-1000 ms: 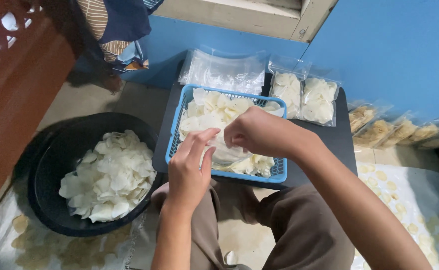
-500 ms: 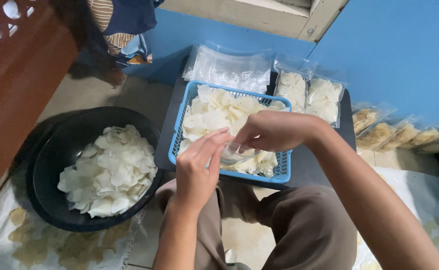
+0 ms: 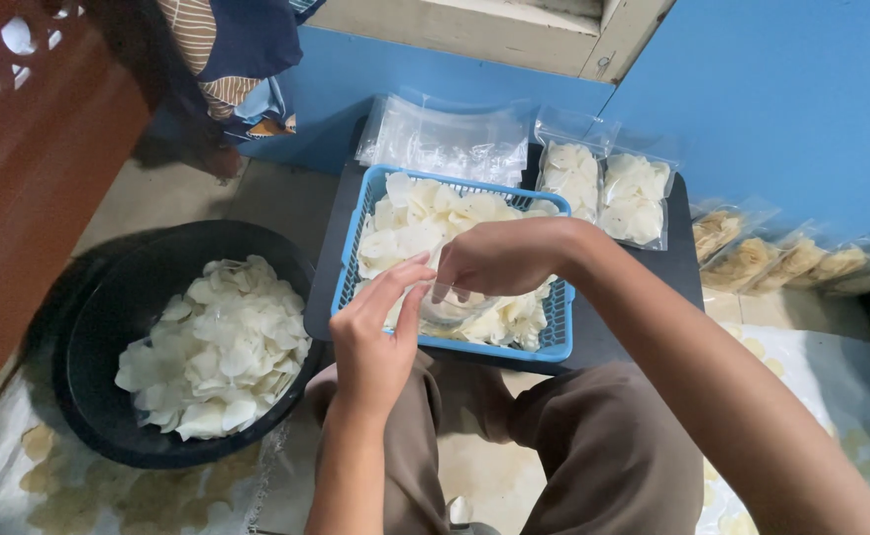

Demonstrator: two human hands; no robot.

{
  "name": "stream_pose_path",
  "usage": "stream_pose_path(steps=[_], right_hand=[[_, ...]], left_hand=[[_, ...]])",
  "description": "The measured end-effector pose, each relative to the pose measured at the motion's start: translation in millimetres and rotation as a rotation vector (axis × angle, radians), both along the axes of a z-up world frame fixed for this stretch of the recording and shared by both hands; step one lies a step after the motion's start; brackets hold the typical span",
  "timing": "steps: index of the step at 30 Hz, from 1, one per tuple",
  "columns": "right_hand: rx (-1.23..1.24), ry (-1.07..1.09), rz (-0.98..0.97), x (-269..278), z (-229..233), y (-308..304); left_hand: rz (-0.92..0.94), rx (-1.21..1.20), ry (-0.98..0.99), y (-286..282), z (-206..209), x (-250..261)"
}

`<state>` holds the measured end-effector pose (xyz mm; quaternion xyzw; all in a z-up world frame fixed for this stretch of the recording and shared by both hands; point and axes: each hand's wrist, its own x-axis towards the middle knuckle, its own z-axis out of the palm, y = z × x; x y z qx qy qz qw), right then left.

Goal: Packaging white chips from a basket into plastic bags

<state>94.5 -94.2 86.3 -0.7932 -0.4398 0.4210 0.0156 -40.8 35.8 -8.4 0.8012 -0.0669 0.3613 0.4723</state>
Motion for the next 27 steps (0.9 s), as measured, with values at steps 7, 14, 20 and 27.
stream_pose_path(steps=[7, 14, 20, 27], right_hand=[[-0.047, 0.062, -0.053, 22, -65, -7], [0.687, 0.021, -0.339, -11, 14, -44], [0.648, -0.253, -0.917, 51, -133, -117], [-0.15, -0.484, -0.591, 59, -250, -133]], left_hand=[[-0.03, 0.03, -0.004, -8, 0, 2], [0.035, -0.035, 0.042, -3, 5, 0], [0.085, -0.08, 0.034, -8, 0, 4], [0.149, -0.066, 0.01, -18, -1, 8]])
